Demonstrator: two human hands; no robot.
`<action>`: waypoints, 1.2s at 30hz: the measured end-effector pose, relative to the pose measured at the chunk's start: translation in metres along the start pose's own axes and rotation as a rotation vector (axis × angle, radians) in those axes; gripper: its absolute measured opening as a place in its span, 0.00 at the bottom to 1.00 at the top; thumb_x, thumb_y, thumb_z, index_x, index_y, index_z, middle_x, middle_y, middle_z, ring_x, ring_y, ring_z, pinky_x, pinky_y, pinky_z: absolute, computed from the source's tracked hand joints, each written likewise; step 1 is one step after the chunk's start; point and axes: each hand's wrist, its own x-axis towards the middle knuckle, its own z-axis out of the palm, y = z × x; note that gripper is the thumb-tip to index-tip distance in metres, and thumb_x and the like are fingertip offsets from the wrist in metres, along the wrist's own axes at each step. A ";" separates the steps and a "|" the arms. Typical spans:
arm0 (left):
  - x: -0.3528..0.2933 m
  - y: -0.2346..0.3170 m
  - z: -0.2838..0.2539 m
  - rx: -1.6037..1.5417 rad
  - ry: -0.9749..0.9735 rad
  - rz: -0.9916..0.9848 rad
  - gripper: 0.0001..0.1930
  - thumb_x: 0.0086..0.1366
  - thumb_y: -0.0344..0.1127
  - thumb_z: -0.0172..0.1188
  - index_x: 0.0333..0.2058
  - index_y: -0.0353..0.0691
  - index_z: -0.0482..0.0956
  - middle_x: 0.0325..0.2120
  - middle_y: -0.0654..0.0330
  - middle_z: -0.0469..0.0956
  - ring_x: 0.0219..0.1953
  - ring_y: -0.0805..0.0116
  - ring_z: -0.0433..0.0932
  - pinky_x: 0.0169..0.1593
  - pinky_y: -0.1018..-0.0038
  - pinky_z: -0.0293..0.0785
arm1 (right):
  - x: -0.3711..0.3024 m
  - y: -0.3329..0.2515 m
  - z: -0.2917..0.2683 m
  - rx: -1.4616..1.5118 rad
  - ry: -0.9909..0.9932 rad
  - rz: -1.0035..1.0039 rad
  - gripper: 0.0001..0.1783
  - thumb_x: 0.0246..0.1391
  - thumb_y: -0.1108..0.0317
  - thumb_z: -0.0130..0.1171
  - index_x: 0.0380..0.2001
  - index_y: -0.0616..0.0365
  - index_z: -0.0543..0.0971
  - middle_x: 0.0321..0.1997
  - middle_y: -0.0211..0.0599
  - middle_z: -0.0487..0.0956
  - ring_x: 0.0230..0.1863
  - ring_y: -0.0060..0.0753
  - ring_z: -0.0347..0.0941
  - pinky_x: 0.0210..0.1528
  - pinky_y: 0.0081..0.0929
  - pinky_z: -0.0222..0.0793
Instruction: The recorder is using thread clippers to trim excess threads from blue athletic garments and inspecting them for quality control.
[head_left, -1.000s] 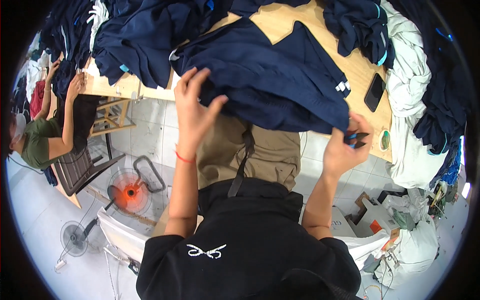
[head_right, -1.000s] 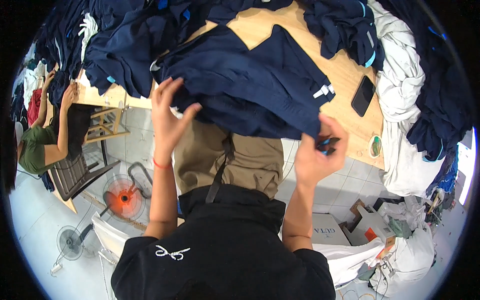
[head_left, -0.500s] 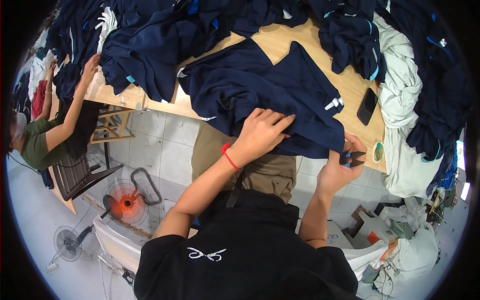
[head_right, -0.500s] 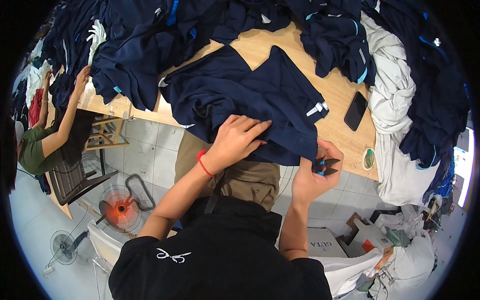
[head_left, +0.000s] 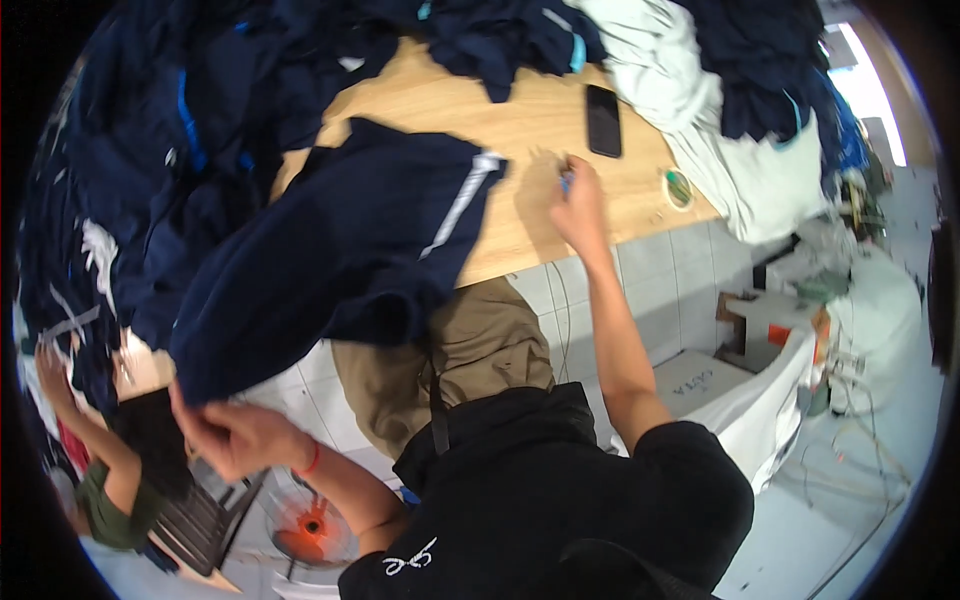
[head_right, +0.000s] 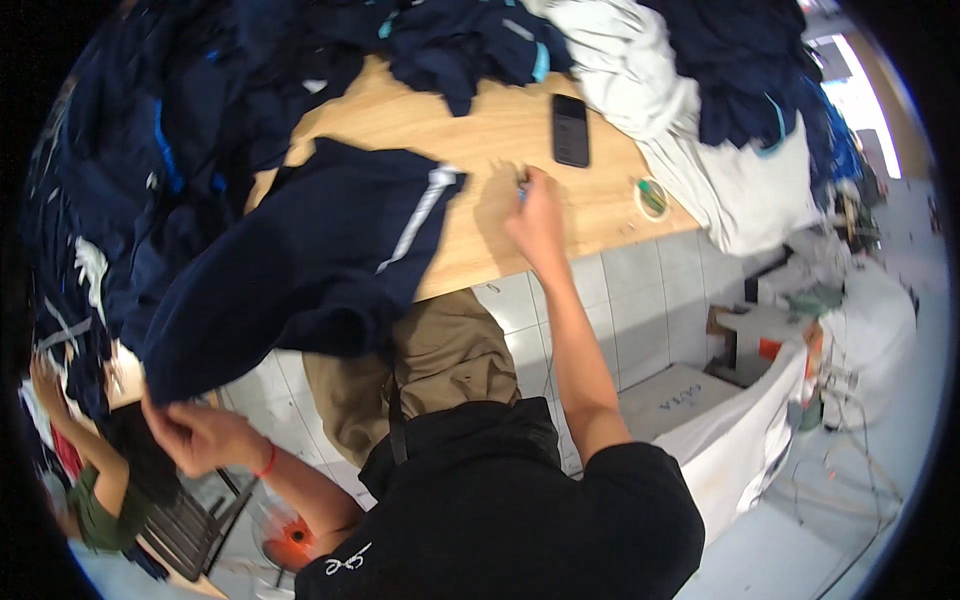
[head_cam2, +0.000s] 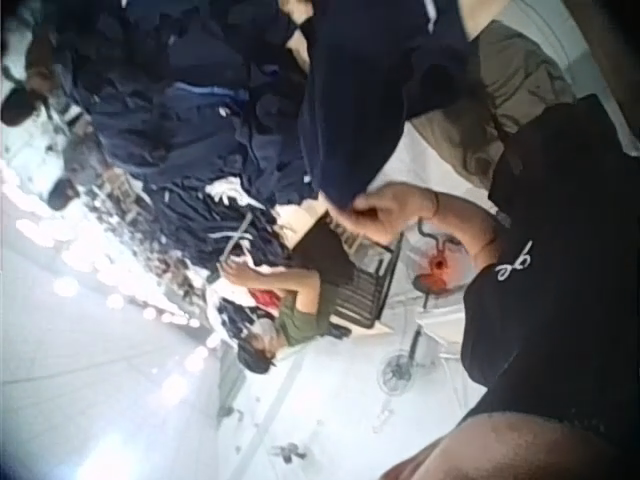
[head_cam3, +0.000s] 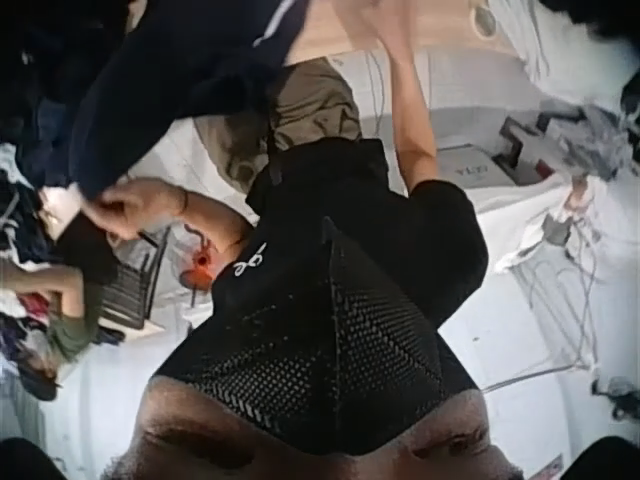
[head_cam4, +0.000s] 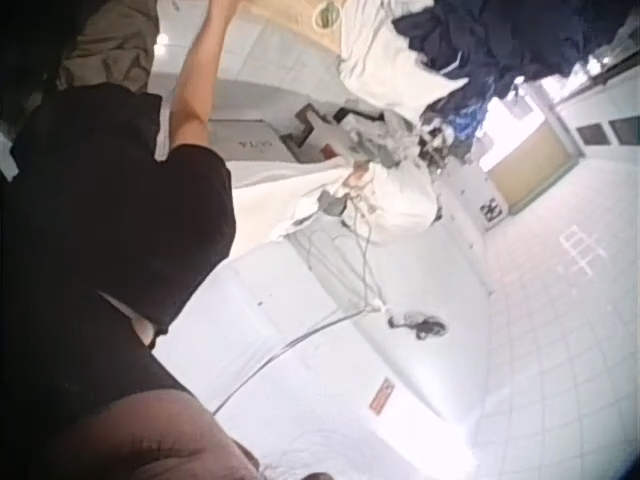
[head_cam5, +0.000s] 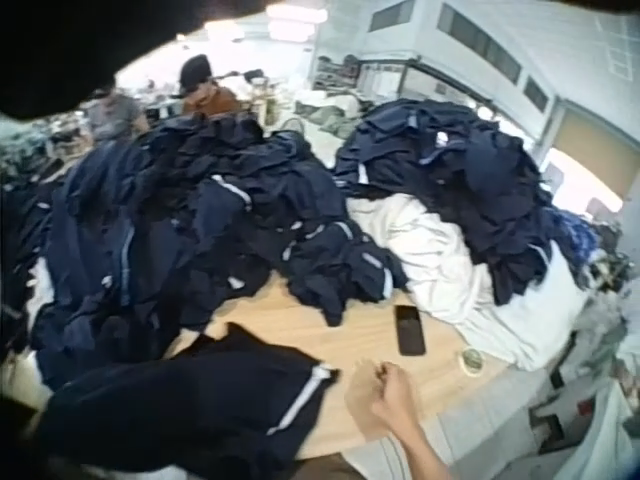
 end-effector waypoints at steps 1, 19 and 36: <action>0.001 0.007 0.002 -0.063 0.040 -0.005 0.16 0.75 0.23 0.54 0.54 0.26 0.87 0.50 0.49 0.89 0.49 0.61 0.87 0.56 0.69 0.83 | 0.006 0.004 0.000 -0.081 -0.006 -0.016 0.29 0.59 0.76 0.64 0.64 0.66 0.74 0.59 0.63 0.80 0.63 0.61 0.77 0.65 0.47 0.72; -0.015 0.064 0.027 -0.958 -0.996 0.063 0.20 0.69 0.39 0.72 0.56 0.38 0.82 0.57 0.50 0.79 0.59 0.50 0.77 0.62 0.60 0.74 | -0.075 -0.215 -0.060 0.717 -0.286 -0.679 0.16 0.52 0.77 0.73 0.44 0.65 0.82 0.38 0.43 0.86 0.35 0.40 0.83 0.43 0.31 0.79; 0.230 -0.370 0.154 0.687 -0.567 0.316 0.19 0.62 0.33 0.63 0.51 0.36 0.88 0.70 0.51 0.73 0.78 0.48 0.62 0.74 0.50 0.66 | -0.067 -0.142 0.130 0.496 -0.195 -0.295 0.13 0.73 0.66 0.63 0.51 0.65 0.77 0.35 0.38 0.83 0.33 0.25 0.77 0.36 0.25 0.73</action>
